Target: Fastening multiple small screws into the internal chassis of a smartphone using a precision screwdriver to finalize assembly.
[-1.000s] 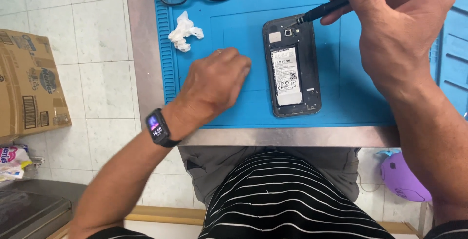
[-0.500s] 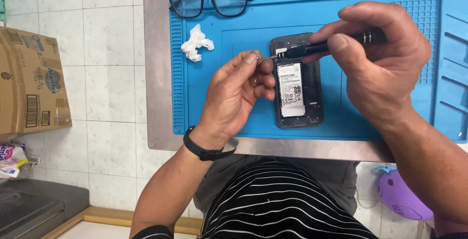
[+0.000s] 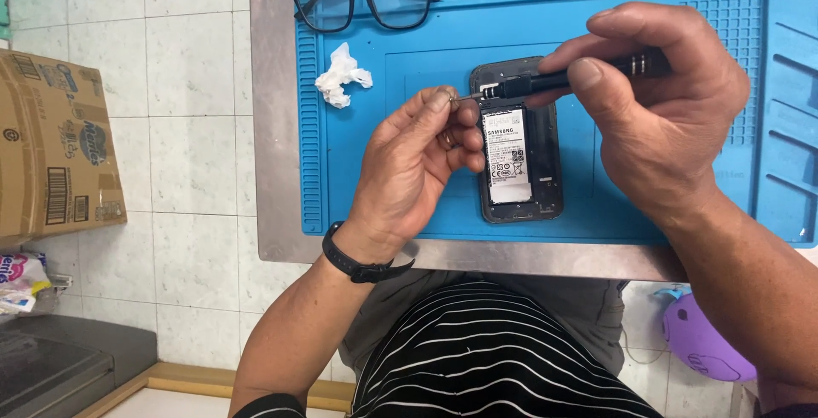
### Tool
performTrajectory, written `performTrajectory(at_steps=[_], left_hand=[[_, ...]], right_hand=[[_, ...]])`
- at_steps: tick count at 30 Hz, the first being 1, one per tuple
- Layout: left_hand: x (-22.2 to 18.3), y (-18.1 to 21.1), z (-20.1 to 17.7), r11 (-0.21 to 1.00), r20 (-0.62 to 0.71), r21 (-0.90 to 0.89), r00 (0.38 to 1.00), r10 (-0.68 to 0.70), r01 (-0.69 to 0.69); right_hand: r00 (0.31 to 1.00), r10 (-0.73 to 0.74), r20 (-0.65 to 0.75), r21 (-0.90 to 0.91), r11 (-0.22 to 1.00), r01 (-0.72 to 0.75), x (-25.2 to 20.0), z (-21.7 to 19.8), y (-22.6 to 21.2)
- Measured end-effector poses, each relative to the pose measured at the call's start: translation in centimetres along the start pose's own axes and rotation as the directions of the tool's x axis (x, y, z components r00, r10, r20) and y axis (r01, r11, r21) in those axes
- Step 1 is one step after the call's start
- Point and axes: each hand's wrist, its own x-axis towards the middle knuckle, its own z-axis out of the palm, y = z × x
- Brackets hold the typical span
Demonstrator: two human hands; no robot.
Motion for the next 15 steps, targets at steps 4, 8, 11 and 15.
performTrajectory(at_steps=[4,8,11,15], left_hand=[[0.1,0.1,0.1,1.000,0.007,-0.005,1.000,0.007,-0.007],[0.2,0.0,0.2,1.000,0.010,0.002,1.000,0.015,-0.015],[0.2,0.0,0.2,0.999,0.022,-0.012,0.999,0.030,-0.030],[0.2,0.0,0.4,0.999,0.024,0.009,0.999,0.031,-0.031]], right_hand=[[1.000,-0.019,-0.021,-0.021,1.000,0.019,-0.3,0.0,0.4],[0.999,-0.037,-0.025,-0.030,0.999,0.036,-0.3,-0.1,0.5],[0.998,-0.032,-0.055,-0.039,0.999,0.030,-0.5,-0.2,0.7],[0.997,-0.040,-0.072,-0.068,0.997,0.036,-0.6,-0.2,0.8]])
